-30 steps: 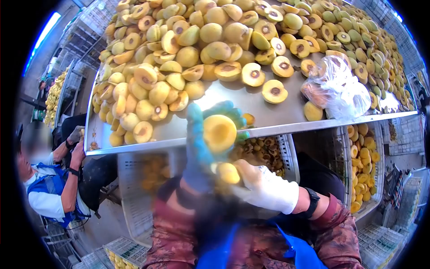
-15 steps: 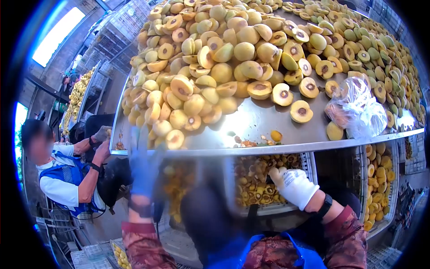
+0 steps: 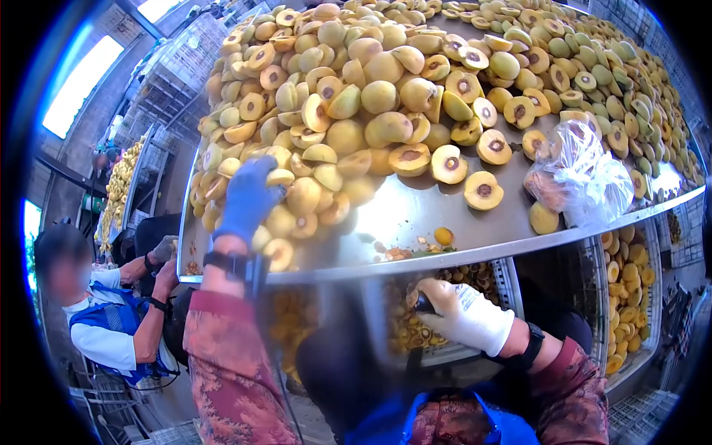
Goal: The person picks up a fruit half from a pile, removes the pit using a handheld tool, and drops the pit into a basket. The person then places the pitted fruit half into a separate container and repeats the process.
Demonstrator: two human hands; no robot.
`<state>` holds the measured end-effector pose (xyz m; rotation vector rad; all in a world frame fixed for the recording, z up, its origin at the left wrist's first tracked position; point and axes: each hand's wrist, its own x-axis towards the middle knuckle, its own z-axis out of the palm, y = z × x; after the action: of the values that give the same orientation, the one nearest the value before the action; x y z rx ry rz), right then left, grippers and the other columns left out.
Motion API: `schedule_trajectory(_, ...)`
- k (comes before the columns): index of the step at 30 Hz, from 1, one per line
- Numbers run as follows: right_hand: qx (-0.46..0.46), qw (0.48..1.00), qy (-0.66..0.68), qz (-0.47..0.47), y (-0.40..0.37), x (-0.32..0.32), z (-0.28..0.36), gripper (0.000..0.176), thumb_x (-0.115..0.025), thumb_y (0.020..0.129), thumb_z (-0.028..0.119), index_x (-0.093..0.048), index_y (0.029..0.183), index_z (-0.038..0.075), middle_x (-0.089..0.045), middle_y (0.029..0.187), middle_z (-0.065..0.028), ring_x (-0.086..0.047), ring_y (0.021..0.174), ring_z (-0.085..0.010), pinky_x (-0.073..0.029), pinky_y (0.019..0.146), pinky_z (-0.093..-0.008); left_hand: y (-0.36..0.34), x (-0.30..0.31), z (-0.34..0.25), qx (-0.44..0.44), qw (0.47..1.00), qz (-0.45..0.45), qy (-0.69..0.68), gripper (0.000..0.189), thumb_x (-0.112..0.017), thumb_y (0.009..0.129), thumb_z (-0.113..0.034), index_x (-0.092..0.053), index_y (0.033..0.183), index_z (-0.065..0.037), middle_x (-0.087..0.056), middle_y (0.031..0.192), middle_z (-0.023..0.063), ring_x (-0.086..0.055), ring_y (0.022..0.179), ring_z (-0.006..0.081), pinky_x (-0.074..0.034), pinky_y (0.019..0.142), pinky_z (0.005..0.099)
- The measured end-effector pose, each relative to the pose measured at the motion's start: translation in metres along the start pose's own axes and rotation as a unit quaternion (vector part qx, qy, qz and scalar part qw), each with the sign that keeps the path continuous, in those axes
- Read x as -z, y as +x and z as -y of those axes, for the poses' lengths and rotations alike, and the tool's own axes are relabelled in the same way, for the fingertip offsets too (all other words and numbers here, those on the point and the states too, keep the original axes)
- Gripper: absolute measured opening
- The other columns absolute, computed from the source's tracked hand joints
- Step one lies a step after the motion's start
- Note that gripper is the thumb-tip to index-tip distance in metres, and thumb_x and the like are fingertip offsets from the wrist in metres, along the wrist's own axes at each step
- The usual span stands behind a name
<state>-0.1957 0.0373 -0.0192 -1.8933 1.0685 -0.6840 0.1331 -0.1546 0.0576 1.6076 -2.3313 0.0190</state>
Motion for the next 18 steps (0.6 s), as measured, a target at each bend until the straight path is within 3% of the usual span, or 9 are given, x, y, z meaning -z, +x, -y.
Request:
schedule_trajectory(2, -0.027, 0.996, 0.082, -0.036, 0.004, 0.003, 0.008, 0.025, -0.07, 0.082, 0.009, -0.057, 0.102, 0.004, -0.064, 0.093, -0.0179, -0.064, 0.092, -0.0358, -0.052, 0.079, -0.0368, -0.018, -0.001, -0.005, 0.099, 0.98, 0.001, -0.173, 0.04, -0.077, 0.073, -0.014, -0.059, 0.107, -0.003, -0.063, 0.1, 0.013, -0.061, 0.097, 0.0242, -0.05, 0.082, 0.0336)
schedule_trajectory(5, -0.022, 0.985, 0.118, -0.124, 0.009, 0.011, 0.021, 0.028, -0.071, 0.081, 0.009, -0.056, 0.104, 0.004, -0.064, 0.09, -0.0166, -0.065, 0.089, -0.0337, -0.051, 0.078, -0.0363, -0.049, -0.004, -0.056, 0.116, 0.875, -0.018, -0.47, 0.047, -0.075, 0.075, -0.011, -0.058, 0.117, 0.0, -0.062, 0.109, 0.0094, -0.06, 0.101, 0.0182, -0.051, 0.083, 0.0315)
schedule_trajectory(8, -0.011, 0.971, 0.094, -0.218, 0.012, 0.025, 0.033, 0.034, -0.071, 0.081, 0.01, -0.056, 0.111, 0.004, -0.065, 0.09, -0.0183, -0.066, 0.084, -0.0363, -0.052, 0.073, -0.0386, -0.078, -0.008, -0.131, 0.196, 0.776, 0.012, -0.6, 0.068, -0.074, 0.072, -0.014, -0.049, 0.133, 0.002, -0.06, 0.115, 0.0082, -0.061, 0.103, 0.0155, -0.051, 0.091, 0.0282)
schedule_trajectory(9, 0.012, 0.964, 0.082, -0.253, 0.013, 0.026, 0.032, 0.032, -0.069, 0.082, 0.01, -0.056, 0.111, 0.004, -0.065, 0.093, -0.0208, -0.065, 0.086, -0.0389, -0.053, 0.073, -0.0412, -0.084, -0.019, -0.139, 0.182, 0.779, 0.037, -0.599, 0.067, -0.074, 0.073, -0.017, -0.05, 0.132, 0.002, -0.06, 0.117, 0.0086, -0.061, 0.105, 0.0167, -0.049, 0.094, 0.029)
schedule_trajectory(11, 0.016, 0.956, 0.093, -0.278, 0.014, 0.029, 0.037, 0.035, -0.07, 0.082, 0.009, -0.055, 0.113, 0.004, -0.065, 0.093, -0.0209, -0.065, 0.087, -0.0394, -0.053, 0.073, -0.0417, -0.098, -0.041, -0.16, 0.139, 0.768, 0.039, -0.624, 0.051, -0.064, 0.083, -0.007, -0.052, 0.131, 0.003, -0.059, 0.119, 0.0093, -0.059, 0.106, 0.0174, -0.051, 0.091, 0.0302)
schedule_trajectory(13, 0.028, 0.95, 0.089, -0.298, 0.014, 0.032, 0.037, 0.038, -0.071, 0.08, 0.008, -0.055, 0.114, 0.004, -0.065, 0.094, -0.0208, -0.065, 0.087, -0.0399, -0.053, 0.073, -0.0422, -0.104, -0.035, -0.196, 0.181, 0.667, 0.082, -0.718, 0.046, -0.059, 0.085, -0.005, -0.052, 0.13, 0.003, -0.058, 0.121, 0.0105, -0.059, 0.107, 0.0184, -0.051, 0.091, 0.031)
schedule_trajectory(14, 0.036, 0.948, 0.082, -0.306, 0.014, 0.031, 0.034, 0.038, -0.071, 0.08, 0.008, -0.055, 0.114, 0.004, -0.065, 0.094, -0.0207, -0.064, 0.087, -0.0401, -0.053, 0.074, -0.0423, -0.107, -0.053, -0.196, 0.201, 0.624, 0.075, -0.752, 0.054, -0.071, 0.082, -0.026, -0.054, 0.126, -0.001, -0.061, 0.115, 0.0065, -0.06, 0.104, 0.0161, -0.049, 0.093, 0.0307)
schedule_trajectory(17, 0.076, 0.944, -0.004, -0.322, 0.011, 0.035, 0.028, 0.037, -0.069, 0.078, 0.004, -0.056, 0.112, 0.004, -0.064, 0.093, -0.019, -0.064, 0.085, -0.0403, -0.053, 0.072, -0.0432, -0.108, -0.066, -0.21, 0.188, 0.632, 0.032, -0.751, 0.04, -0.062, 0.092, -0.027, -0.055, 0.125, -0.006, -0.062, 0.113, 0.005, -0.061, 0.102, 0.0157, -0.05, 0.09, 0.0309)
schedule_trajectory(18, 0.084, 0.944, -0.022, -0.32, 0.011, 0.035, 0.026, 0.036, -0.067, 0.077, 0.003, -0.056, 0.111, 0.004, -0.064, 0.093, -0.0188, -0.064, 0.085, -0.0401, -0.053, 0.072, -0.0433, -0.107, -0.072, -0.209, 0.148, 0.67, 0.039, -0.726, 0.038, -0.056, 0.096, -0.028, -0.054, 0.127, -0.007, -0.061, 0.115, 0.0055, -0.06, 0.104, 0.0162, -0.05, 0.089, 0.0315)
